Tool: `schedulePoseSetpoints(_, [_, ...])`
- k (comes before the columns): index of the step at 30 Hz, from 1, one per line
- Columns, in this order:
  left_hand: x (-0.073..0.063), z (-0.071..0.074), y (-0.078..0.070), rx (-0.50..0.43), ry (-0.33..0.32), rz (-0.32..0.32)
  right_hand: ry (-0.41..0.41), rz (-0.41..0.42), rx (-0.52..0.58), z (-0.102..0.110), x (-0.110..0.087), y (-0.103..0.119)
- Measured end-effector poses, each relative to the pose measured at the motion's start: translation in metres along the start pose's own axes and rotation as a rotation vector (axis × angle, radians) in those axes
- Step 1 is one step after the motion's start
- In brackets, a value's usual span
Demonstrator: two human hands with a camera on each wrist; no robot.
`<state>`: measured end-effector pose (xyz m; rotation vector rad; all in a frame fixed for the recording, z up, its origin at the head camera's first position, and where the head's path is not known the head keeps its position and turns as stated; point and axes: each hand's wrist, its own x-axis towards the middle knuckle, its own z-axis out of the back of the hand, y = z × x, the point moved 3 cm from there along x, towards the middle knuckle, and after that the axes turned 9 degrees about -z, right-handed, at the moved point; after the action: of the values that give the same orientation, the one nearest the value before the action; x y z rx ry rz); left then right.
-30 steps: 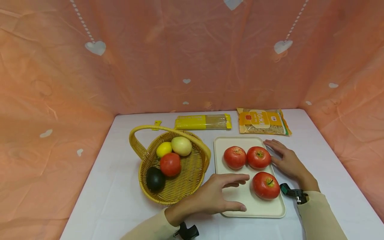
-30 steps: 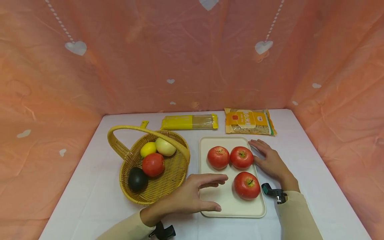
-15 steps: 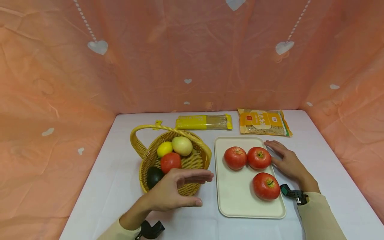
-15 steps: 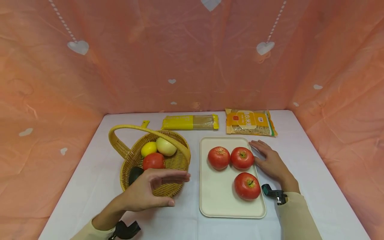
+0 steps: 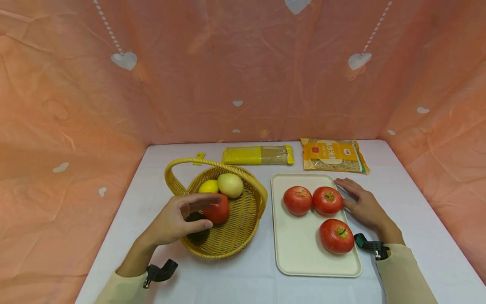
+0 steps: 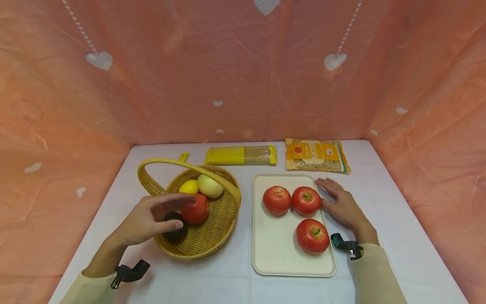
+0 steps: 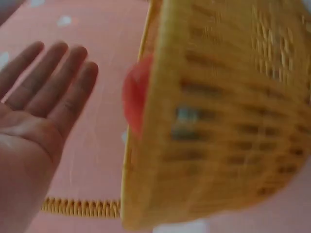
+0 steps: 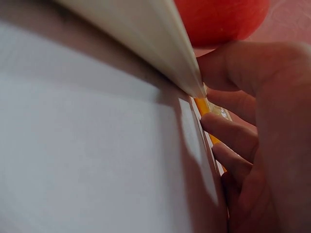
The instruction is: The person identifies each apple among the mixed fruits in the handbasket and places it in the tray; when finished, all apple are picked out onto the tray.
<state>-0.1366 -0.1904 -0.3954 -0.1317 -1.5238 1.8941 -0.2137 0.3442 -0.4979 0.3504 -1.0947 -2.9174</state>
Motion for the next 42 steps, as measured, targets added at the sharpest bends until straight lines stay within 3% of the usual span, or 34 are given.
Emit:
schedulePoseSetpoints(5, [-0.003, 0.008, 0.013, 0.242, -0.065, 0.101, 0.006, -0.008, 0.007, -0.001, -0.001, 0.001])
schedulePoseSetpoints(8, [-0.001, 0.006, 0.018, 0.419, -0.061, 0.142, 0.008, -0.011, 0.006, -0.001, -0.001, 0.001])
schedulePoseSetpoints(12, [0.002, 0.003, 0.021, 0.590, -0.032, 0.198, 0.002, -0.009, 0.011, -0.001, -0.002, 0.001])
schedulePoseSetpoints(17, [0.005, -0.004, 0.025, 0.630, 0.015, 0.248, 0.001, -0.003, 0.010, -0.001, -0.002, 0.001])
schedulePoseSetpoints(24, [0.019, -0.021, 0.021, 0.676, 0.061, 0.187, -0.003, -0.003, 0.006, 0.000, -0.003, 0.003])
schedulePoseSetpoints(31, [0.030, -0.035, 0.019, 0.656, 0.087, 0.233, -0.003, -0.008, 0.006, -0.001, -0.002, 0.002])
schedulePoseSetpoints(42, [0.040, -0.046, 0.017, 0.652, 0.141, 0.216, -0.003, -0.009, -0.001, -0.001, -0.002, 0.001])
